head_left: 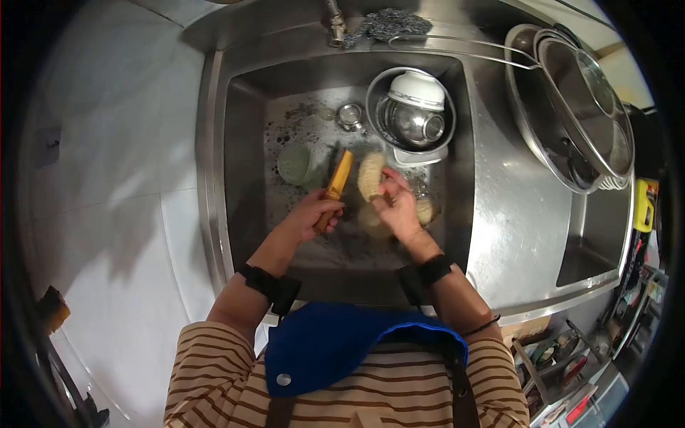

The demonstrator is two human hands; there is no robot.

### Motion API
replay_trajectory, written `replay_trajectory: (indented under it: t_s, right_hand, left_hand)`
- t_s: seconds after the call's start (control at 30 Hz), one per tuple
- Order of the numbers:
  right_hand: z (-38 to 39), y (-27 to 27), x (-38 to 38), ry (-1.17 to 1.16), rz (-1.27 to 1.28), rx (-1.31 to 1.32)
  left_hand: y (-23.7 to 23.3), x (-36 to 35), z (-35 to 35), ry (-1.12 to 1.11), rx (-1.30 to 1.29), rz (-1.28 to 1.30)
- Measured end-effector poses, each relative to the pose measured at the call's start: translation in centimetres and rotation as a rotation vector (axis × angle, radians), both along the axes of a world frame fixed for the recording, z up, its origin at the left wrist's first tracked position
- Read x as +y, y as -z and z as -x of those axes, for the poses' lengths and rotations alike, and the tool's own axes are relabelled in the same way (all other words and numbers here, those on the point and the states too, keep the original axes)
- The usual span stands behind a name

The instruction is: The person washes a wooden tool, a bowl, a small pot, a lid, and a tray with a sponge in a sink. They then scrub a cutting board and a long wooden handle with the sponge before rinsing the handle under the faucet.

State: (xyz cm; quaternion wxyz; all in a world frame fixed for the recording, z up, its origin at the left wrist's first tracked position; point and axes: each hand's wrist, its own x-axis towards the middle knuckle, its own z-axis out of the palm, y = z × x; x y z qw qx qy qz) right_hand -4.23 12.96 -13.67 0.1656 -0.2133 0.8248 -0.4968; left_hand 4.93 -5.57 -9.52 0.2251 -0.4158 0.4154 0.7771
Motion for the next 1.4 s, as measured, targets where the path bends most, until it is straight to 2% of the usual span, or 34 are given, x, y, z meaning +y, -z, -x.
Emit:
replay_trajectory:
  t_s: [0.03, 0.1, 0.17, 0.2, 0.23, 0.27, 0.3, 0.33, 0.37, 0.4, 0.43, 0.47, 0.5, 0.53, 0.6, 0.67, 0.73, 0.8, 0.87, 0.97, 1.03, 1.1, 1.13, 1.17, 1.2, 1.23, 1.3, 1.33, 1.37, 1.4]
  right_hand:
    - [-0.4, -1.1, -0.3, 0.011, 0.098, 0.274]
    - [-1.3, -3.2, -1.2, -0.089, 0.076, 0.4]
    - [-2.4, -3.3, -2.1, -0.081, 0.1, 0.428]
    - [-2.5, -3.3, -2.3, -0.078, 0.08, 0.378]
    - [-2.4, -2.8, -2.3, -0.077, 0.064, 0.327]
    - [-1.8, -1.3, -2.4, -0.1, 0.058, 0.435]
    - [-1.2, -1.7, -2.2, -0.052, -0.076, 0.428]
    - [-0.1, -2.0, -2.0, -0.002, -0.208, 0.426]
    - [1.8, -0.9, -1.1, 0.02, -0.395, 0.309]
    - [3.5, -2.6, -0.1, 0.069, -0.502, 0.102]
    - [4.4, -1.2, 1.0, 0.205, -0.502, 0.05]
    - [5.1, -0.2, 2.0, 0.239, -0.491, -0.036]
    - [5.2, -1.5, 2.3, 0.334, -0.442, -0.157]
    - [4.7, -2.3, 2.8, 0.329, -0.356, -0.152]
    - [2.9, -3.3, 3.0, 0.323, -0.27, -0.15]
    - [1.3, -3.9, 3.1, 0.157, 0.293, -0.263]
    - [-0.1, -5.3, 3.1, 0.131, 0.244, -0.246]
    - [-1.5, -7.2, 2.9, 0.113, 0.201, -0.226]
    - [-3.0, -9.2, 2.5, -0.076, 0.04, 0.181]
    - [-4.9, -9.9, 1.8, -0.146, -0.114, -0.009]
    - [-5.0, -8.2, 1.9, -0.143, -0.064, 0.063]
    - [-5.1, -7.3, 1.9, -0.137, -0.014, 0.124]
    - [-4.8, -7.4, 1.6, -0.121, -0.146, 0.175]
    - [-4.6, -7.7, 1.3, -0.107, -0.277, 0.228]
    - [-4.6, -8.1, 1.0, -0.105, -0.279, 0.227]
    - [-4.6, -8.7, 0.6, -0.083, -0.339, 0.3]
    - [-4.3, -7.9, 0.1, -0.062, -0.398, 0.367]
    - [-3.8, -6.4, -0.4, 0.034, -0.481, 0.452]
    - [-3.2, -5.0, -1.0, 0.13, -0.561, 0.535]
    - [-1.7, -4.8, -1.0, 0.165, -0.644, 0.399]
  left_hand:
    - [0.1, 0.7, 0.5, 0.062, 0.009, -0.026]
    - [-0.5, 1.9, 1.2, 0.145, 0.022, -0.056]
    - [-1.8, 3.1, 1.5, 0.263, 0.109, 0.091]
    - [-0.9, 3.6, 1.1, 0.211, 0.202, 0.209]
    - [-1.2, 3.8, 1.1, 0.221, 0.207, 0.21]
    - [-1.5, 3.7, 0.6, 0.365, 0.2, 0.297]
    - [-1.9, 3.6, -0.1, 0.508, 0.191, 0.384]
    - [-2.0, 3.4, -0.6, 0.515, 0.195, 0.388]
    - [-2.1, 3.1, -1.3, 0.733, 0.233, 0.625]
    - [-2.4, 2.9, -1.8, 0.946, 0.266, 0.866]
    - [-3.2, 2.8, -1.9, 0.943, 0.267, 0.879]
    - [-4.3, 2.8, -2.0, 0.701, 0.153, 0.66]
    - [-5.0, 2.7, -2.2, 0.451, 0.045, 0.439]
    - [-4.7, 2.5, -2.2, 0.437, 0.047, 0.45]
    - [-4.1, 2.4, -1.9, 0.15, 0.13, 0.09]
    - [-4.5, 3.2, -1.6, 0.127, 0.16, 0.065]
    - [-4.6, 4.0, -1.3, 0.115, 0.189, 0.034]
    - [-3.9, 4.4, -0.9, 0.204, 0.244, 0.093]
    - [-2.7, 4.5, -0.6, 0.209, 0.286, 0.109]
    - [-1.8, 4.6, -0.3, 0.251, 0.372, 0.184]
    - [-2.3, 4.9, -0.2, 0.293, 0.416, 0.243]
    - [-3.2, 5.4, -0.4, 0.338, 0.466, 0.411]
    - [-2.1, 5.4, -0.8, 0.343, 0.461, 0.406]
    - [-0.3, 5.3, -1.2, 0.4, 0.571, 0.573]
    - [-0.4, 5.5, -1.0, 0.455, 0.684, 0.742]
    - [-0.7, 5.5, -1.1, 0.457, 0.684, 0.741]
    - [-2.1, 5.8, -1.5, 0.511, 0.404, 0.606]
    - [-3.1, 6.1, -1.7, 0.511, 0.399, 0.606]
    - [-4.0, 6.5, -2.1, 0.545, 0.225, 0.575]
    - [-4.4, 6.6, -2.5, 0.572, 0.051, 0.543]
